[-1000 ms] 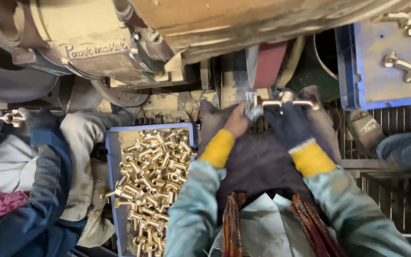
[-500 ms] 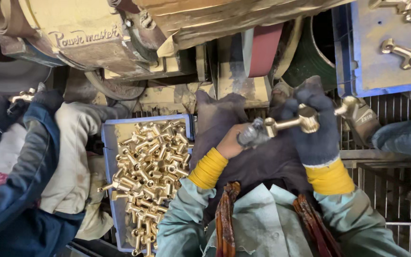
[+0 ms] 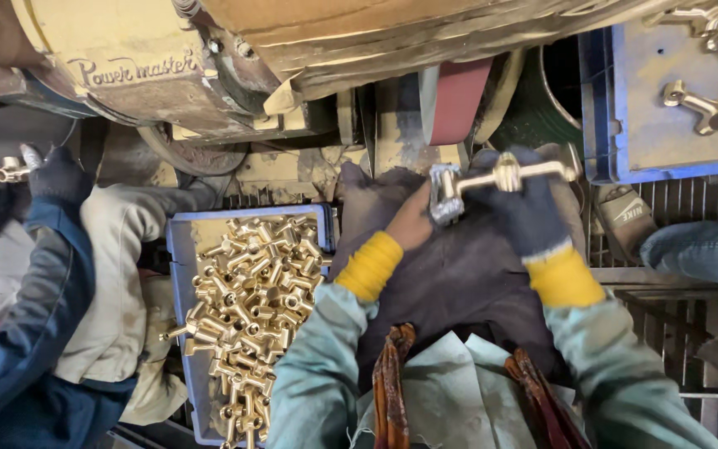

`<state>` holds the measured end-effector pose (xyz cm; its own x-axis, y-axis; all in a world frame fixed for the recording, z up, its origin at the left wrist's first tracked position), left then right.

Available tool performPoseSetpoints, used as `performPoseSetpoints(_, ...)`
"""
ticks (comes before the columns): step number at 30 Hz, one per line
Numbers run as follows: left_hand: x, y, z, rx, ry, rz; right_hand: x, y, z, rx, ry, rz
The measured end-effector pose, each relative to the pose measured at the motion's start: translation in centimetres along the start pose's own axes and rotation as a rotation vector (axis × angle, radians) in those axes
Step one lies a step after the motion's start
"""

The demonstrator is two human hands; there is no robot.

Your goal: The person repeatedly picks up small brass-colored metal parts from a blue bin and presses them against a moving belt sander to smooth their surfaces. They handle the parts one at a time, rotating them to contact different sides with the belt, then place the finished pieces into a separate blue bin to the right.

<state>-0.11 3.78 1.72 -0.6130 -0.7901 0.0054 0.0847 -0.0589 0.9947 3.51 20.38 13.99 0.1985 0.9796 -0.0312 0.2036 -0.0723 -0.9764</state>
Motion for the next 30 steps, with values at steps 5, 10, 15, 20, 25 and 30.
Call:
performPoseSetpoints(5,0.2,-3.1,2.6,0.023,0.092,-0.047,0.4,4.7,7.3,-0.265,0.029,0.396)
performPoseSetpoints(10,0.0,-6.6,3.8,0.186,0.244,-0.114,0.8,6.7,10.5,-0.306,0.031,0.311)
performPoseSetpoints(15,-0.7,-8.9,4.0,0.323,0.351,-0.25,-0.4,6.8,11.9,-0.344,0.03,0.304)
performPoseSetpoints(20,-0.9,-9.7,3.8,0.379,0.397,-0.29,-1.0,6.1,12.4,-0.343,0.023,0.287)
performPoseSetpoints(25,-0.4,-9.0,4.0,0.293,0.413,-0.238,-0.3,4.5,9.6,0.132,0.158,-0.499)
performPoseSetpoints(30,0.5,-8.5,4.0,0.252,0.411,-0.147,-0.6,6.9,8.5,0.07,0.21,-0.509)
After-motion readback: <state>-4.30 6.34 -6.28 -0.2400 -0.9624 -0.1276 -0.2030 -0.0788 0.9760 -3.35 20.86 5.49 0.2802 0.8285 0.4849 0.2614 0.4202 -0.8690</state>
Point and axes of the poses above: each hand's wrist, its own z-axis towards the middle knuckle, its own x-axis out of the back of the hand, y = z × x, the point moved 7 cm from there along z, towards the middle knuckle, and after that the axes turned 10 degrees about -x, right-handed, at the moved point
